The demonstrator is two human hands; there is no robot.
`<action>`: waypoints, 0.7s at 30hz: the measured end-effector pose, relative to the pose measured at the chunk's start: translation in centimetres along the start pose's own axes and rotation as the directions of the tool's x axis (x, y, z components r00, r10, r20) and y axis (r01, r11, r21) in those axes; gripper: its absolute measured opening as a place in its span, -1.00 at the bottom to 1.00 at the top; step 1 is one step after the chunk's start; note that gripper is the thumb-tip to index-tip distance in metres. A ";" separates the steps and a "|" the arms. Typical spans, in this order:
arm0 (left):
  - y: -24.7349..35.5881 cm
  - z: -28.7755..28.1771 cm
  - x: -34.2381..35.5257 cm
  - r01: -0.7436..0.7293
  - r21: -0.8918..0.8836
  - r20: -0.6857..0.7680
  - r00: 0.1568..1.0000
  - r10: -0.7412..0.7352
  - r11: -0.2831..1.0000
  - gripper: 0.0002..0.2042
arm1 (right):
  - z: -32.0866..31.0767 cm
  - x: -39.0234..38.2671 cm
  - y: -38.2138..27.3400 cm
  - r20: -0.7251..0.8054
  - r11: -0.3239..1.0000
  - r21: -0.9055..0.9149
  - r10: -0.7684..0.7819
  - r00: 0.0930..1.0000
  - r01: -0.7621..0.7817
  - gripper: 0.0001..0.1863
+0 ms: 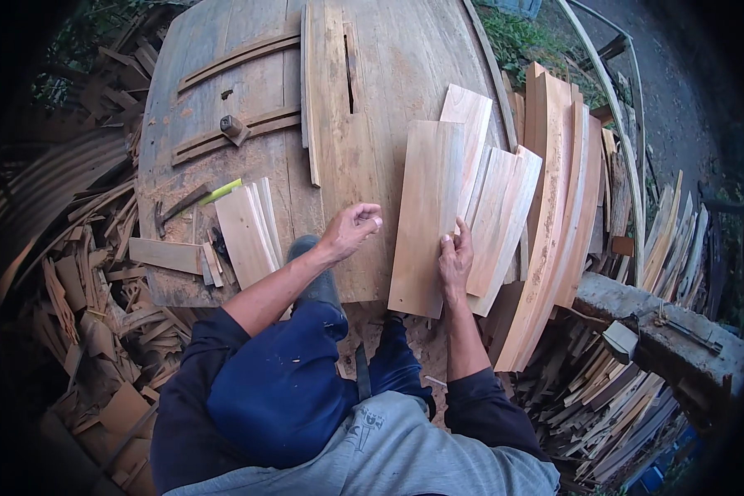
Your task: The person shapes wood planks using a table saw. The person places a wood plank against a guide on a table saw, moves the plank across the saw blade, and repeats this for multiple planks.
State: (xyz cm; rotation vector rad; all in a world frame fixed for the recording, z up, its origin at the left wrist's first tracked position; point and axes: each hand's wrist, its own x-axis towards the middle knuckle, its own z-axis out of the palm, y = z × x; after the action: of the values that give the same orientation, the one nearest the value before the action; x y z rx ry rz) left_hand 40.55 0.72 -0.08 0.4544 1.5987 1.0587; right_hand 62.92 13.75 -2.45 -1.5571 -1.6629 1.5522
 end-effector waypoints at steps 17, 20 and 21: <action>2.0 -7.8 1.4 -0.047 0.051 -0.283 0.957 0.060 0.998 -0.56 | 4.0 -2.7 -1.2 -0.022 0.999 -0.034 -0.038 0.999 0.037 -0.46; 2.0 -8.2 1.6 -0.029 -0.001 -0.291 0.956 0.028 1.000 -0.53 | 5.0 -3.3 -0.2 0.026 0.994 0.007 -0.106 0.994 0.106 -0.48; 2.2 -8.0 1.8 -0.010 0.006 -0.260 0.966 0.012 1.000 -0.50 | 5.1 -3.2 0.0 0.023 0.995 0.010 -0.103 0.994 0.102 -0.48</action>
State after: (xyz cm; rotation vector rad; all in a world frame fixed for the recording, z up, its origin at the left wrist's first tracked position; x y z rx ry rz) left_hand 32.14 0.09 0.53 0.3376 1.8316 1.1601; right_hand 59.69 8.69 -2.80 -1.4309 -1.7174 1.5285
